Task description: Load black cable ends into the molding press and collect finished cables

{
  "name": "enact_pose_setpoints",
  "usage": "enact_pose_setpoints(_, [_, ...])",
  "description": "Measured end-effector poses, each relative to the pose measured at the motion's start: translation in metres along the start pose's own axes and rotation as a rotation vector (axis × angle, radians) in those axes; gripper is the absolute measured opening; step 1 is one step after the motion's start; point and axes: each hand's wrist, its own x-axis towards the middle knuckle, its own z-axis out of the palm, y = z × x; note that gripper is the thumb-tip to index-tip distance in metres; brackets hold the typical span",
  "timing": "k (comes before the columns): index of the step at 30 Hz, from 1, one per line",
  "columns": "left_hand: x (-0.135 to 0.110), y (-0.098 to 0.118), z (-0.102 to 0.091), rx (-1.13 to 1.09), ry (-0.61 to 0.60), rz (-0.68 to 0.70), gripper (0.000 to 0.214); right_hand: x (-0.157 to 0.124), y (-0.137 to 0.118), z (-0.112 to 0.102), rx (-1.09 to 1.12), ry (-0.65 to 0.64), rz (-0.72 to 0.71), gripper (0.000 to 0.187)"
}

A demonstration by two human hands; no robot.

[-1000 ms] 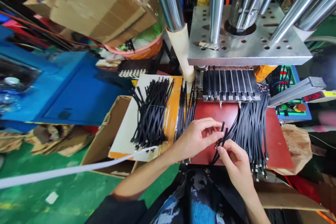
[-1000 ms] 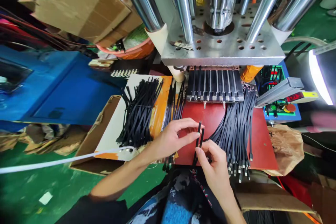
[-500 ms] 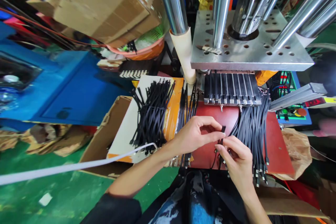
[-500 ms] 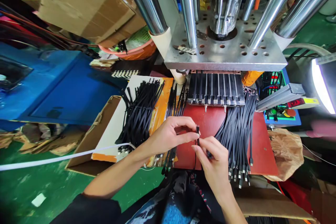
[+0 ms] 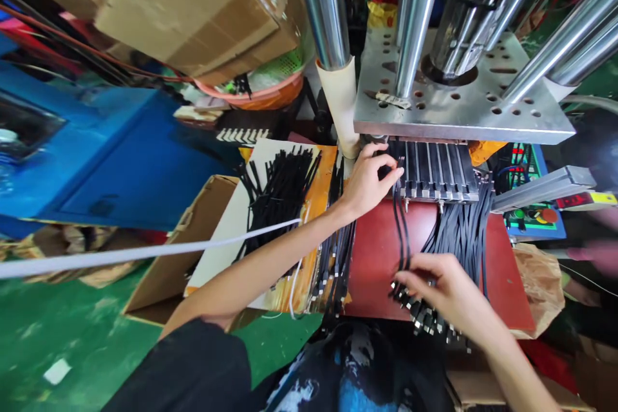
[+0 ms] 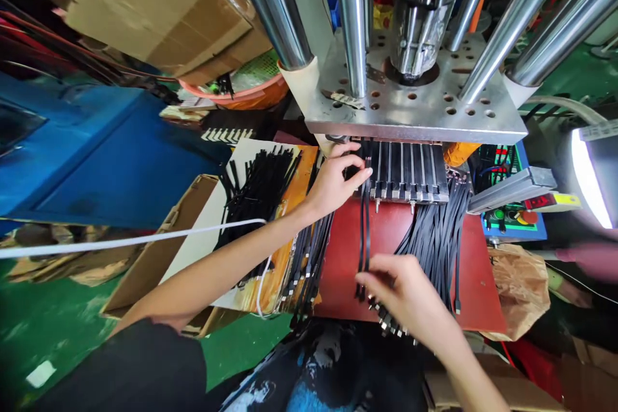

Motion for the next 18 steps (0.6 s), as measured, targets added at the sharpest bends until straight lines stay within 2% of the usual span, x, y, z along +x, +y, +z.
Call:
enact_pose_setpoints(4, [0.034,-0.016,0.022,0.106,0.012,-0.072,0.005,0.059,-0.032,-0.079,-0.100,0.204,-0.154,0.044])
enact_pose_setpoints(7, [0.032,-0.015,0.019,0.117,0.084,0.003,0.022,0.112,-0.039,-0.111,-0.099,0.244,-0.205,0.043])
enact_pose_setpoints(9, [0.017,-0.015,0.010,0.098,0.048,0.189,0.033,0.139,-0.037,-0.119,-0.121,0.228,-0.223,0.047])
enact_pose_setpoints(13, [-0.013,-0.023,-0.008,0.176,-0.220,0.653,0.031,0.162,-0.032,-0.119,-0.241,0.221,-0.227,0.046])
enact_pose_setpoints(15, [-0.019,-0.026,-0.011,0.280,-0.291,0.743,0.031,0.163,-0.030,-0.117,-0.281,0.260,-0.234,0.041])
enact_pose_setpoints(18, [-0.021,-0.021,-0.009,0.451,-0.298,0.748,0.033,0.162,-0.025,-0.116,-0.303,0.365,-0.291,0.032])
